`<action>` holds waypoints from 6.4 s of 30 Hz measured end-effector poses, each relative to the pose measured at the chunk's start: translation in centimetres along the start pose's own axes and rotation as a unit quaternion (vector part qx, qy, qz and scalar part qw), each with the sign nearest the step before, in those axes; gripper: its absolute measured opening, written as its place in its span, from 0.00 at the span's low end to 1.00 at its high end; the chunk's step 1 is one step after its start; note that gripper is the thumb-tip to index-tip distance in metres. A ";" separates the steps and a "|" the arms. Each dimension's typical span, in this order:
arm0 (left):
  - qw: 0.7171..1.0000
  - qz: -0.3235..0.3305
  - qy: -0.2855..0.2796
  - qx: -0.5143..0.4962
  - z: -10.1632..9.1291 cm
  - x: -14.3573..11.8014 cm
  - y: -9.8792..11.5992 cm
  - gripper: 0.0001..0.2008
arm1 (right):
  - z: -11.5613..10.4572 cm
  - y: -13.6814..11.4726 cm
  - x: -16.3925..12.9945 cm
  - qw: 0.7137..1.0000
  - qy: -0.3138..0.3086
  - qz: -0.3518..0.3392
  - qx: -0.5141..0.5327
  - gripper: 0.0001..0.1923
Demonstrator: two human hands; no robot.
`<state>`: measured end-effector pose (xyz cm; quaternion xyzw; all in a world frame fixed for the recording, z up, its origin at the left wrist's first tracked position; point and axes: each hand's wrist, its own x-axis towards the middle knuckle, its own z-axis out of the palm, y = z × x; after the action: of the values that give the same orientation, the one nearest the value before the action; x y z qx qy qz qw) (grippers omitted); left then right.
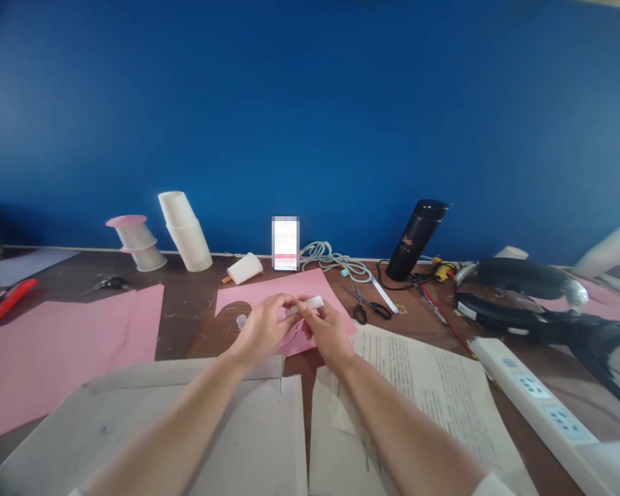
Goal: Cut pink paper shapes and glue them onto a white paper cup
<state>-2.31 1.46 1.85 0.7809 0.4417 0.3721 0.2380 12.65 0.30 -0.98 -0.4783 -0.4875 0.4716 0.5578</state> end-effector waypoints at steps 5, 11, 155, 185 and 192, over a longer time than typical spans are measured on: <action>0.994 -0.021 -0.097 0.038 -2.0 0.2 -1.7 0.36 | -0.1 -0.3 0.5 0.986 0.053 0.050 0.148 0.16; 0.974 -0.065 -0.147 0.158 -4.1 0.2 -3.8 0.31 | -0.6 -0.7 0.5 0.958 0.037 0.093 0.269 0.16; 0.948 -0.168 -0.197 0.184 -5.1 0.2 -2.5 0.05 | 1.4 -1.6 -2.1 0.973 -0.018 -0.114 -0.201 0.13; 0.909 -0.099 -0.238 0.327 -3.7 0.3 -1.3 0.13 | -0.8 -3.5 -1.1 0.987 -0.067 0.126 0.077 0.12; 0.911 -0.139 -0.236 0.308 -3.5 0.1 -1.0 0.13 | -0.5 -3.8 -1.2 0.973 -0.100 0.154 0.142 0.11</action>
<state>-5.55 2.19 3.30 0.8114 0.5693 -0.0138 0.1321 13.31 -1.34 2.65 -0.4140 -0.3894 0.6618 0.4889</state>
